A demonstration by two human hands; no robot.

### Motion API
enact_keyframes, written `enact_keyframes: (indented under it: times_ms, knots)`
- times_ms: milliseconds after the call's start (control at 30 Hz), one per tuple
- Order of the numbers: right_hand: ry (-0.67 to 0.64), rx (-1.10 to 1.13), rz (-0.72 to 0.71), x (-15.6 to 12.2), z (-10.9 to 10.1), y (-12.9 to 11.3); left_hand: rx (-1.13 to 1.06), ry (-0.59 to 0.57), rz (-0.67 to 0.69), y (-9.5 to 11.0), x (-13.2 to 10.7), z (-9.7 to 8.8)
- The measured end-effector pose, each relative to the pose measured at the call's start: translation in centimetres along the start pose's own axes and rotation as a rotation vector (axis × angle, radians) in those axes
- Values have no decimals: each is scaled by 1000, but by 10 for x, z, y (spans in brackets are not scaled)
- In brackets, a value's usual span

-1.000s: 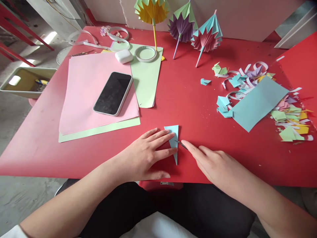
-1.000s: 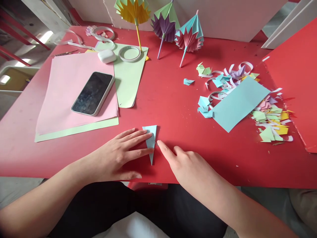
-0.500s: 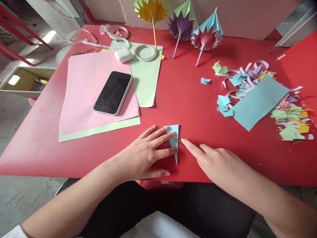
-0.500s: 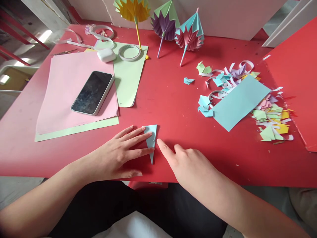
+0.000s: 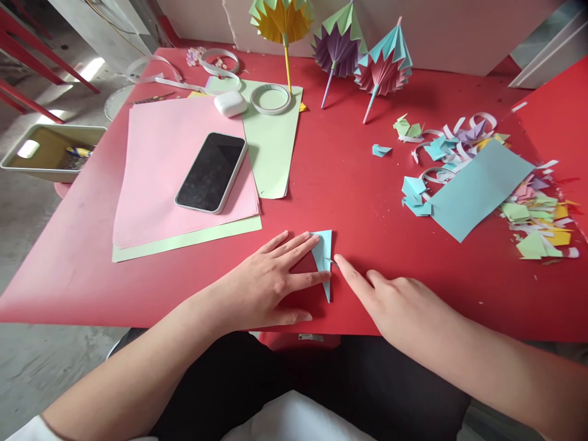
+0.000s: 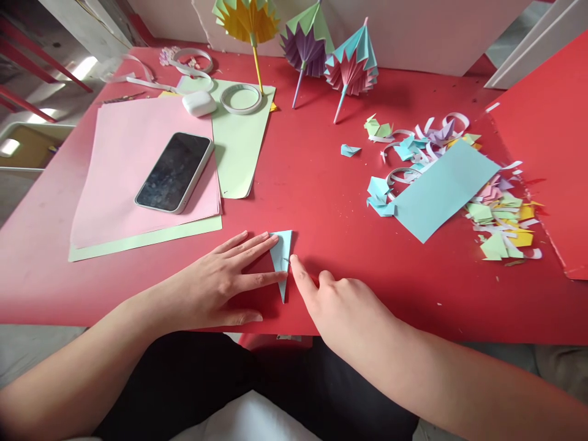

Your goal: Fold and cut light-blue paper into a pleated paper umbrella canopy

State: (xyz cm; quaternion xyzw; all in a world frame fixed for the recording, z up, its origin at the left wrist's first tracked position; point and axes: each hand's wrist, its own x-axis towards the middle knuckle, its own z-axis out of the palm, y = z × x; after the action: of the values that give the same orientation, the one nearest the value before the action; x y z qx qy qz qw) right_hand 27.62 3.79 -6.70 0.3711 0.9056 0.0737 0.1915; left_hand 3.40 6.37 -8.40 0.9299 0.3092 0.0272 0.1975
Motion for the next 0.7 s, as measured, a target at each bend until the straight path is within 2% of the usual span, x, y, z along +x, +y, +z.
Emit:
enact_keyframes:
  times_ms: [267,533,700]
  knots:
    - [-113,-27,-77,5,-12,2,34,-21,5,1,1,1]
    - [-228,21,-54,15,-24,6,61,-24,6,1,2,0]
    - [-352,39,-48,22,-35,6,58,14,52,-1,4,2]
